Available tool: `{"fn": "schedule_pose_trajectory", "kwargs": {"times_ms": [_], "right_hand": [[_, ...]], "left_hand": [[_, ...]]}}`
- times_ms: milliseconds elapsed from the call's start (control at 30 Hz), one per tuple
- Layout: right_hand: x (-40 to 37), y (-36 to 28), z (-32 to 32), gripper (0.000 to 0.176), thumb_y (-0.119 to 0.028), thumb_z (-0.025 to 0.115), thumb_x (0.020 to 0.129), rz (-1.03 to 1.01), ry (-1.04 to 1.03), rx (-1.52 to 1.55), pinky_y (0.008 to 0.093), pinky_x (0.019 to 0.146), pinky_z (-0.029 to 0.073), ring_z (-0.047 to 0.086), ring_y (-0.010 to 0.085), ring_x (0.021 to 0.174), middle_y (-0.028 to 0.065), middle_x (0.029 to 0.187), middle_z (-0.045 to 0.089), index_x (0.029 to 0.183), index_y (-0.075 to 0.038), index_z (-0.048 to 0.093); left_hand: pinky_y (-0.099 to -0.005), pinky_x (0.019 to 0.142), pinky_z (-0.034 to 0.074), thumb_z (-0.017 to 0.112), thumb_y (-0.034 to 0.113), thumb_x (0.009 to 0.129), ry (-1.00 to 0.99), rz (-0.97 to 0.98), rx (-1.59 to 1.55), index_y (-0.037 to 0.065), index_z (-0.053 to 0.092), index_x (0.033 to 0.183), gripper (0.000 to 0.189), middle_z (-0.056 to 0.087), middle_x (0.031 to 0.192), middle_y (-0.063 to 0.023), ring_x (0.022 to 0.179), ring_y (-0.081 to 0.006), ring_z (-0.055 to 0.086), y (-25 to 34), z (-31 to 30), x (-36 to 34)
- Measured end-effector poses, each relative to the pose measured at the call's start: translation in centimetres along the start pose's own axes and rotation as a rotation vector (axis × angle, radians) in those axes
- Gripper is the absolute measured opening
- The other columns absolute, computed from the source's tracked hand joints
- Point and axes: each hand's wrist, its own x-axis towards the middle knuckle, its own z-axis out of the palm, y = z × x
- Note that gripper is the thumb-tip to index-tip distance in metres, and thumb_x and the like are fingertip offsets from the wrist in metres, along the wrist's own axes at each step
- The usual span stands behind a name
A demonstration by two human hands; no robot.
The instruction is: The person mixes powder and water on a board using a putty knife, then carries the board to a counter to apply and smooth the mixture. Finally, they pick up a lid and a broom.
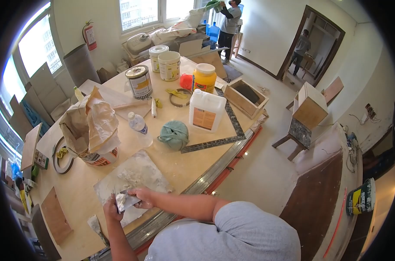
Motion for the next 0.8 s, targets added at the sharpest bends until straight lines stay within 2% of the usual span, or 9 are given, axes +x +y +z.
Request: {"fn": "schedule_pose_trajectory", "kwargs": {"times_ms": [200,233,267,367,433,467,567,667,800], "right_hand": [[0.7,-2.2,-2.1,0.023,-0.027,0.051,0.099,-0.140,-0.051,0.027,0.0338,0.073,0.051,0.062,0.0163,0.082,0.0035,0.095,0.066,0.112,-0.010,0.060],[1.5,-2.6,-2.9,0.026,-0.026,0.051,0.099,-0.163,-0.081,0.040,0.0357,0.080,0.052,0.062,0.0183,0.089,0.0054,0.100,0.066,0.115,-0.008,0.059],[1.9,-3.0,-4.1,0.031,-0.026,0.051,0.098,-0.304,0.094,-0.370,0.0379,0.089,0.048,0.059,0.0217,0.100,0.0091,0.111,0.062,0.121,-0.007,0.055],[3.0,-3.9,-6.2,0.047,-0.039,0.045,0.099,-0.340,0.338,-0.672,0.0428,0.090,0.048,0.056,0.0238,0.102,0.0153,0.112,0.058,0.126,-0.001,0.052],[4.3,-3.6,-8.0,0.054,-0.046,0.041,0.100,-0.377,0.449,-0.701,0.0470,0.084,0.049,0.054,0.0230,0.098,0.0169,0.109,0.058,0.124,0.001,0.054],[0.9,-3.8,-4.6,0.058,-0.046,0.041,0.099,-0.437,0.642,-0.792,0.0480,0.086,0.045,0.060,0.0394,0.100,0.0304,0.106,0.062,0.106,0.009,0.062],[0.2,-2.9,-4.4,0.049,-0.037,0.047,0.098,-0.666,0.739,-0.986,0.0451,0.092,0.042,0.055,0.0439,0.109,0.0299,0.114,0.060,0.112,0.008,0.058],[-0.8,-2.0,-3.0,0.041,-0.033,0.048,0.097,-0.702,0.698,-0.808,0.0460,0.089,0.043,0.057,0.0436,0.105,0.0298,0.108,0.062,0.106,0.006,0.060],[-2.3,-1.3,-3.6,0.037,-0.030,0.050,0.097,-0.597,0.499,-0.999,0.0468,0.082,0.043,0.060,0.0435,0.093,0.0292,0.095,0.064,0.095,0.005,0.062]], "left_hand": [[-0.0381,0.069,0.054,0.063,0.021,0.092,0.201,0.099,0.944,0.000,0.061,0.101,0.023,0.066,0.092,-0.0122,0.079,-0.0242,0.065,1.2,-0.8,-3.7],[-0.0390,0.074,0.053,0.064,0.019,0.090,0.200,0.255,0.978,-0.002,0.061,0.104,0.025,0.066,0.094,-0.0139,0.083,-0.0262,0.064,1.1,-0.7,-4.1],[-0.0399,0.079,0.052,0.064,0.017,0.089,0.208,0.407,1.010,-0.003,0.061,0.107,0.027,0.066,0.097,-0.0155,0.086,-0.0283,0.064,0.9,-1.0,-4.5],[-0.0406,0.093,0.047,0.062,0.014,0.086,0.368,0.752,1.138,-0.005,0.060,0.115,0.035,0.065,0.112,-0.0213,0.103,-0.0320,0.062,0.4,-0.4,-7.4],[-0.0437,0.094,0.045,0.058,0.009,0.089,0.328,0.912,1.289,-0.005,0.064,0.113,0.028,0.065,0.106,-0.0238,0.103,-0.0407,0.060,0.3,2.4,-9.2],[-0.0433,0.091,0.047,0.057,0.002,0.087,0.353,1.007,1.221,-0.002,0.068,0.107,0.023,0.067,0.098,-0.0214,0.097,-0.0393,0.061,-0.4,4.3,-9.8],[-0.0412,0.078,0.051,0.057,-0.009,0.075,0.211,1.308,1.229,0.003,0.072,0.100,0.031,0.069,0.092,-0.0157,0.088,-0.0338,0.062,-1.4,7.4,-11.3],[-0.0433,0.076,0.050,0.058,-0.008,0.072,0.140,1.307,1.270,0.006,0.073,0.099,0.033,0.067,0.090,-0.0151,0.085,-0.0346,0.061,-2.7,9.2,-11.6],[-0.0416,0.074,0.051,0.057,-0.008,0.074,0.181,1.253,1.434,0.010,0.073,0.102,0.036,0.069,0.090,-0.0133,0.083,-0.0330,0.061,-3.5,9.5,-9.6]]}}
